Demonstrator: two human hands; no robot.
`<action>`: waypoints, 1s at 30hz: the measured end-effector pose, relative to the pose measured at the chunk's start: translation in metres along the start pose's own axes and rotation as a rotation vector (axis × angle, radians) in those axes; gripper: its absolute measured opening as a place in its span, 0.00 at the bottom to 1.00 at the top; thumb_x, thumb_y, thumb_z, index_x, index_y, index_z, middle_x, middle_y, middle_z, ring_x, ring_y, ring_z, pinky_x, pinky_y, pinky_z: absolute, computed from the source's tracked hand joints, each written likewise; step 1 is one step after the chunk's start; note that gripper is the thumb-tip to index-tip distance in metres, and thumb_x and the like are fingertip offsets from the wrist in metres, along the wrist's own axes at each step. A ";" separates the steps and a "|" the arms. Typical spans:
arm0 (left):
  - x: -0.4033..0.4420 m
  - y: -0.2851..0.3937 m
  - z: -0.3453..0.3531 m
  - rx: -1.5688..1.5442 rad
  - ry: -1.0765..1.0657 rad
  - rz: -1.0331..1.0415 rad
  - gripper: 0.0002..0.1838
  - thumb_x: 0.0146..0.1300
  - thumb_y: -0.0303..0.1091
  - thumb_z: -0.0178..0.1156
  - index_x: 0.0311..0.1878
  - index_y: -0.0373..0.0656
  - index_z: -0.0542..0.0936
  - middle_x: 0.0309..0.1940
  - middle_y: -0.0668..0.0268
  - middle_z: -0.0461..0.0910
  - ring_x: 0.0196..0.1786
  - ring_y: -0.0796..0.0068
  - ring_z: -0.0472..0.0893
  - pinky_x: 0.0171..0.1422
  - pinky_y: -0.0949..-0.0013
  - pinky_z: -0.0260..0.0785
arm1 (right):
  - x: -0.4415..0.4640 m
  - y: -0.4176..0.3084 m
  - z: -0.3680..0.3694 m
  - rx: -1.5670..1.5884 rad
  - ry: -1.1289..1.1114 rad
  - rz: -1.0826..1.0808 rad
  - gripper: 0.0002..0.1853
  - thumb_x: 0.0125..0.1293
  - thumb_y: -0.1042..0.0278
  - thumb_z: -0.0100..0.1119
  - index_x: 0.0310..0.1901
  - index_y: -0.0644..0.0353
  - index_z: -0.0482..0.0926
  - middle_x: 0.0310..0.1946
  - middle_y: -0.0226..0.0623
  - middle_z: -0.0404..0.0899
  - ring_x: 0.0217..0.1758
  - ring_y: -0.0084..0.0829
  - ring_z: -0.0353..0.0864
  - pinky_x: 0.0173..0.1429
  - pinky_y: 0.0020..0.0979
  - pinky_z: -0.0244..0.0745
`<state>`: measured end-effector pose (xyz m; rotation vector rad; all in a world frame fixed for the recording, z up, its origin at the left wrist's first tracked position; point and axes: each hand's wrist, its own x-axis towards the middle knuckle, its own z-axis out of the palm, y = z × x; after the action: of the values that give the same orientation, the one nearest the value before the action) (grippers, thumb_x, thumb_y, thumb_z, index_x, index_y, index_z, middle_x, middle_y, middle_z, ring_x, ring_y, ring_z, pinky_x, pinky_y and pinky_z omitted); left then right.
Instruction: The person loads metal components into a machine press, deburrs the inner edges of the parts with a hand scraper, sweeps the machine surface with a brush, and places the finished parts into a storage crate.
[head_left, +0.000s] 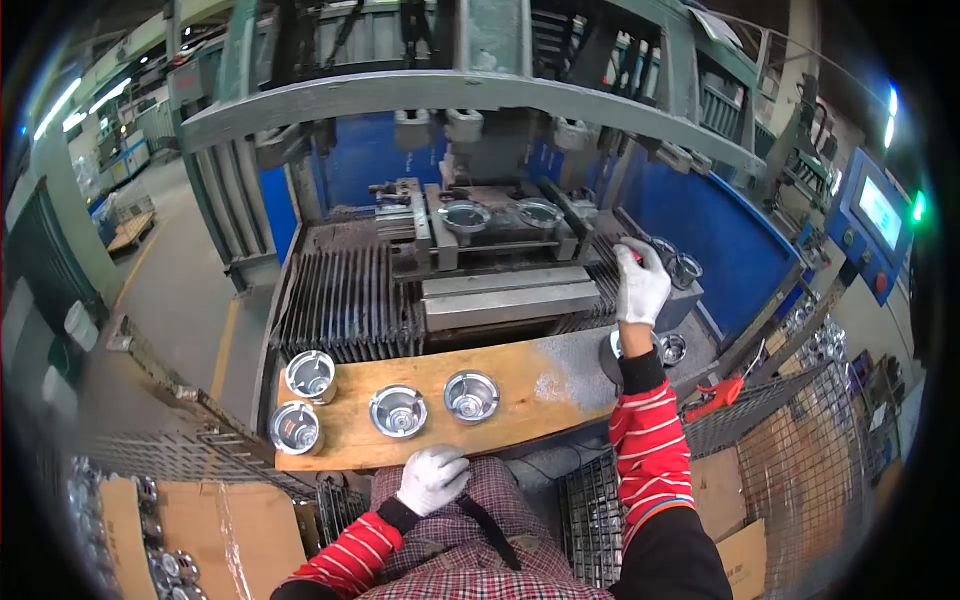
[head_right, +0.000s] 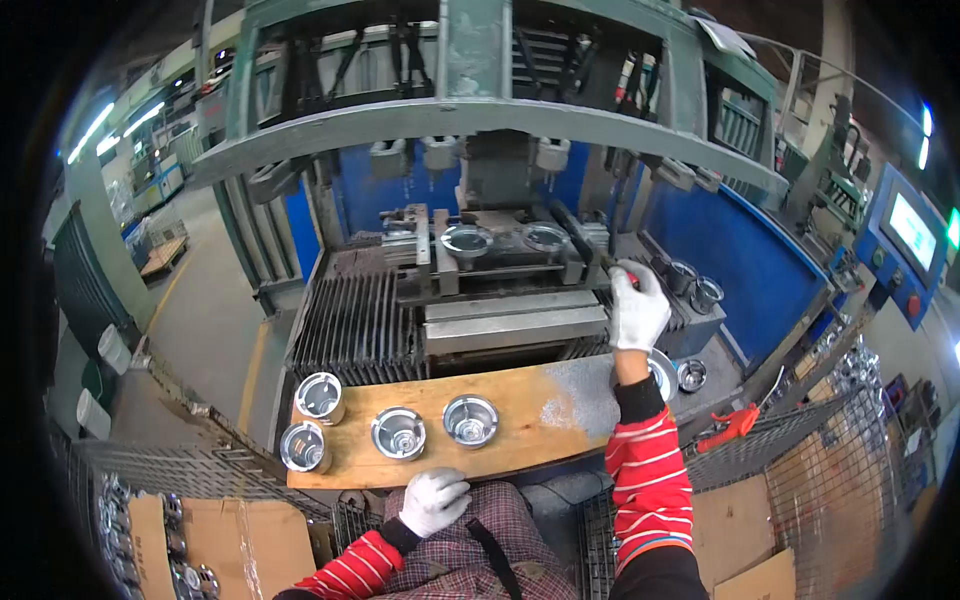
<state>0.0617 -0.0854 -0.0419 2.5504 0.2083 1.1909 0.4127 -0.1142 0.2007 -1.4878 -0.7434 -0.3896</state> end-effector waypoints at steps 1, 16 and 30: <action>0.000 -0.001 0.000 0.001 0.009 0.017 0.16 0.50 0.31 0.74 0.43 0.45 0.84 0.43 0.64 0.84 0.47 0.60 0.84 0.49 0.58 0.79 | -0.006 -0.009 0.005 0.014 -0.029 -0.013 0.10 0.65 0.68 0.69 0.46 0.60 0.90 0.35 0.36 0.89 0.39 0.21 0.84 0.48 0.27 0.78; -0.014 -0.008 -0.003 -0.060 0.016 -0.054 0.09 0.53 0.34 0.71 0.37 0.49 0.82 0.38 0.68 0.83 0.42 0.63 0.83 0.44 0.59 0.77 | -0.096 -0.164 0.212 -0.629 -0.416 -0.947 0.03 0.62 0.65 0.63 0.34 0.52 0.82 0.27 0.40 0.82 0.29 0.45 0.86 0.34 0.46 0.81; -0.019 -0.013 -0.001 -0.120 0.049 -0.064 0.10 0.51 0.36 0.71 0.35 0.47 0.82 0.41 0.65 0.83 0.46 0.62 0.83 0.47 0.58 0.78 | -0.129 -0.178 0.239 -0.705 -0.582 -0.922 0.08 0.65 0.65 0.59 0.33 0.54 0.87 0.30 0.41 0.88 0.34 0.41 0.90 0.36 0.40 0.81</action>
<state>0.0487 -0.0777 -0.0600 2.3957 0.2210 1.2055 0.1533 0.0787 0.2303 -1.8567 -1.9161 -1.0046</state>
